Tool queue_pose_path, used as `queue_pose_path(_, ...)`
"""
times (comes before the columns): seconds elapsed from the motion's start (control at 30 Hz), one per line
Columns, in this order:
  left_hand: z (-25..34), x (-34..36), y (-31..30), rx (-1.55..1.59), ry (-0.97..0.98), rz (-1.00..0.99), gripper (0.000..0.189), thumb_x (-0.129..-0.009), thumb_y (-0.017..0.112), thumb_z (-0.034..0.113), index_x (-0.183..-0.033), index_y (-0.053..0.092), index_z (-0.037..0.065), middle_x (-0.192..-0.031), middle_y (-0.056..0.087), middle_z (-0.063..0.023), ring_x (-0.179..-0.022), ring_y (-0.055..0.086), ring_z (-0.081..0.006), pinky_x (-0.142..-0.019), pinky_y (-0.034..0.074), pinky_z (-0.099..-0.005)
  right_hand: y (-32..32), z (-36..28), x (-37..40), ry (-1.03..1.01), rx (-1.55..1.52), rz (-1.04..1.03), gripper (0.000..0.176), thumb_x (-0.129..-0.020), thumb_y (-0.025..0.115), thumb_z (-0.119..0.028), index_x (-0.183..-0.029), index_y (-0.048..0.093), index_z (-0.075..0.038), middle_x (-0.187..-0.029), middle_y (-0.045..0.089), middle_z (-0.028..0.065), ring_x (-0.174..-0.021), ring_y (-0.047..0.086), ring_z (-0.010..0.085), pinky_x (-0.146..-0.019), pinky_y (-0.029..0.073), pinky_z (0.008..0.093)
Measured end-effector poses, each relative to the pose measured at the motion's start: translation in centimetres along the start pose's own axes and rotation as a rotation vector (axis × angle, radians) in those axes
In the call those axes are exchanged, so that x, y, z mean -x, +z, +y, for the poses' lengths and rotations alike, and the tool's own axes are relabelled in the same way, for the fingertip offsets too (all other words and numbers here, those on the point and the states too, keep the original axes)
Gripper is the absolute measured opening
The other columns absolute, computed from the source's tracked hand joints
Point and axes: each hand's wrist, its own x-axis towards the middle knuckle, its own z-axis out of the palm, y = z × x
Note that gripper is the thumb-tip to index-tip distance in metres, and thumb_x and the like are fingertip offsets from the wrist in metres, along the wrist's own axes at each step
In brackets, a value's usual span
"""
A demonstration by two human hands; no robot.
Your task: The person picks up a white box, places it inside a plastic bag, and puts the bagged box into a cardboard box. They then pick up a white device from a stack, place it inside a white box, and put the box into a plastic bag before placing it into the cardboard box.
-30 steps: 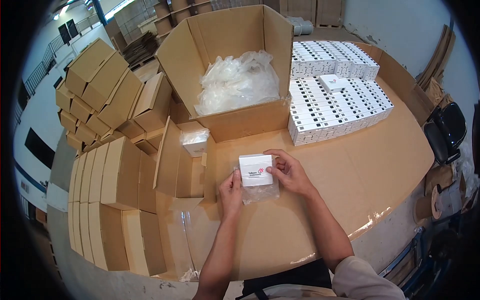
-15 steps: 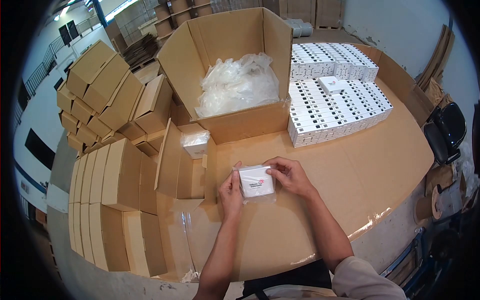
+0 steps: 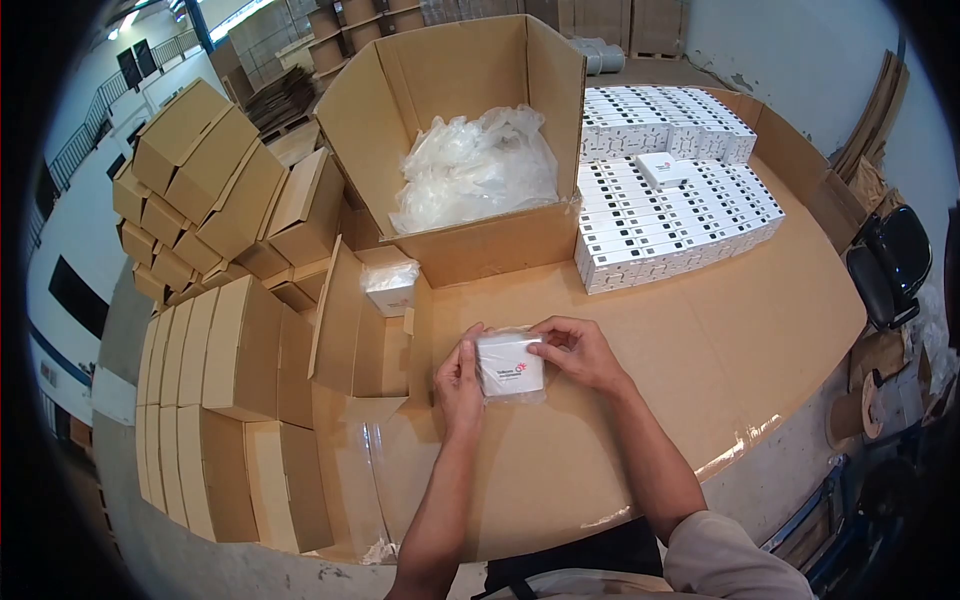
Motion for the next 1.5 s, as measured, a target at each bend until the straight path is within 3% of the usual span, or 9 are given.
queue_pose_path(0.33,0.5,0.3,0.3,0.083,0.026,-0.067,0.048,-0.111,0.048,0.03,-0.138,0.053,-0.009,-0.126,0.067,-0.0192,-0.12,0.063,-0.0247,-0.109,0.049,-0.0376,-0.1,-1.1,0.1,-0.107,-0.016,0.056,0.011,-0.094,0.074,-0.006,-0.1,0.078,0.002,-0.104,0.076,0.0106,-0.095,0.069,0.0154,-0.087,0.054,0.0309)
queue_pose_path(0.53,0.6,0.4,0.3,0.117,0.037,-0.091,0.05,-0.11,0.05,0.033,-0.139,0.053,-0.007,-0.129,0.066,-0.0191,-0.122,0.062,-0.0239,-0.109,0.048,-0.0377,0.2,-1.0,0.2,-0.173,-0.045,0.119,0.011,-0.094,0.073,-0.004,-0.1,0.077,0.004,-0.105,0.075,0.0139,-0.098,0.069,0.0179,-0.088,0.054,0.0311)
queue_pose_path(0.63,0.8,0.5,0.5,0.086,0.075,-0.099,0.05,-0.111,0.046,0.035,-0.135,0.058,-0.008,-0.128,0.068,-0.015,-0.121,0.063,-0.022,-0.108,0.048,-0.0351,0.3,-1.3,0.3,-0.168,-0.041,0.139,0.01,-0.093,0.073,-0.002,-0.1,0.078,0.004,-0.105,0.075,0.0145,-0.098,0.069,0.0191,-0.088,0.055,0.032)
queue_pose_path(0.93,0.5,0.5,0.4,0.151,0.13,-0.14,0.048,-0.111,0.047,0.034,-0.136,0.058,-0.005,-0.134,0.064,-0.0165,-0.125,0.059,-0.0218,-0.11,0.046,-0.0365,0.6,-1.4,0.3,-0.14,-0.269,0.129,0.012,-0.092,0.075,-0.002,-0.102,0.078,0.003,-0.105,0.076,0.0163,-0.099,0.07,0.0182,-0.089,0.054,0.0323)
queue_pose_path(1.03,0.4,0.5,0.3,0.207,0.128,-0.176,0.048,-0.111,0.047,0.034,-0.137,0.057,-0.004,-0.136,0.062,-0.0167,-0.127,0.057,-0.0224,-0.111,0.045,-0.037,0.7,-1.6,0.6,-0.023,-0.331,0.144,0.02,-0.092,0.074,-0.001,-0.112,0.075,0.003,-0.106,0.076,0.0178,-0.102,0.07,0.0192,-0.092,0.054,0.0334)
queue_pose_path(1.23,0.4,0.5,0.3,0.332,0.046,-0.123,0.044,-0.111,0.048,0.031,-0.139,0.053,-0.002,-0.137,0.06,-0.0184,-0.131,0.055,-0.0246,-0.115,0.043,-0.0412,1.2,-2.7,0.2,-0.156,-0.369,0.114,0.058,-0.089,0.076,0.001,-0.143,0.054,-0.001,-0.119,0.073,0.0157,-0.106,0.068,0.0165,-0.093,0.054,0.0311)
queue_pose_path(1.33,-0.2,0.1,-0.2,0.327,0.092,-0.144,0.046,-0.111,0.047,0.031,-0.142,0.05,-0.003,-0.138,0.059,-0.0187,-0.131,0.055,-0.0252,-0.116,0.043,-0.0419,1.2,-2.4,0.3,-0.037,-0.225,0.045,0.066,-0.088,0.076,0.002,-0.148,0.049,-0.004,-0.12,0.071,0.0134,-0.107,0.066,0.015,-0.091,0.054,0.0297)
queue_pose_path(1.5,1.1,0.2,0.4,0.341,0.074,-0.136,0.048,-0.108,0.055,0.024,-0.147,0.045,-0.003,-0.138,0.059,-0.0165,-0.131,0.055,-0.0231,-0.115,0.042,-0.0392,1.2,-1.4,0.1,0.027,-0.2,-0.017,0.061,-0.089,0.076,0.003,-0.144,0.05,-0.001,-0.116,0.071,0.0111,-0.103,0.067,0.016,-0.093,0.053,0.0323)
